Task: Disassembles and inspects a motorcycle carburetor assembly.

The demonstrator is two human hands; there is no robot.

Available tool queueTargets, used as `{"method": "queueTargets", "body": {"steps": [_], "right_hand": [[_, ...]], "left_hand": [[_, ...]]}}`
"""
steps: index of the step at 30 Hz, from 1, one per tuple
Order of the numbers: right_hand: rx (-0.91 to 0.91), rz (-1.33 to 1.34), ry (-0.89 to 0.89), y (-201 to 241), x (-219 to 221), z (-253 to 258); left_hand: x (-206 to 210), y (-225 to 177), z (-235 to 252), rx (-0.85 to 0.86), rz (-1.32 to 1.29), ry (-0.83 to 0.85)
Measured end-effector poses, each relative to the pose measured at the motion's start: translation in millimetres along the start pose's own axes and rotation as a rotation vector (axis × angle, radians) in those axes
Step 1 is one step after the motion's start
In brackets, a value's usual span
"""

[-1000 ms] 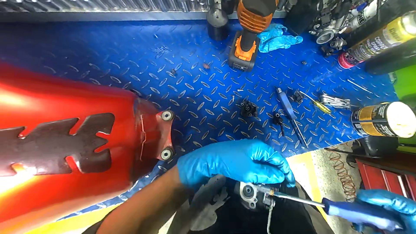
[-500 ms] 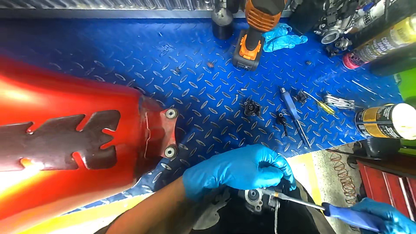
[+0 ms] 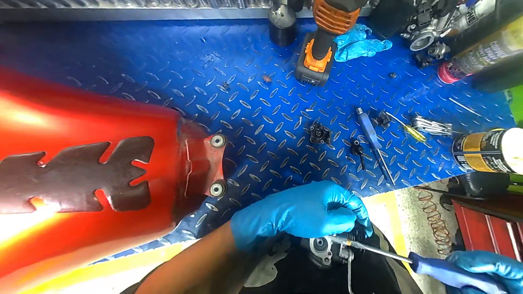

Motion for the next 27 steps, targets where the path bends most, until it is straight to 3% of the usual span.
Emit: {"method": "queueTargets", "body": {"steps": [4, 8, 12, 17, 22, 27], "right_hand": [[-0.056, -0.108, -0.045, -2.0, -6.4, 0.1], [0.011, 0.031, 0.006, 0.0, 1.2, 0.4], [-0.034, -0.078, -0.044, -2.0, -7.5, -1.7], [0.018, 0.043, 0.024, -1.6, 0.5, -0.2], [-0.033, -0.077, -0.028, -4.3, -7.8, -2.1], [-0.014, 0.007, 0.037, 0.1, -1.4, -2.6]], "left_hand": [[0.4, 1.1, 1.9, -0.012, 0.000, 0.016], [0.4, 0.8, 1.0, -0.002, -0.013, 0.004], [1.0, 3.2, -0.1, 0.008, 0.001, -0.005], [1.7, 0.7, 0.6, 0.011, 0.023, -0.003], [2.4, -1.2, 1.6, -0.006, 0.029, 0.016], [3.8, -3.4, 6.0, 0.019, -0.013, 0.058]]}}
Point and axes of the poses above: each hand's wrist, its own z-axis towards the middle knuckle, its own x-axis out of the palm, y = z × x, the point moved 7 cm from there along z, towards the middle knuckle, and after that the axes turned 13 degrees about -y, right-handed, at the moved point
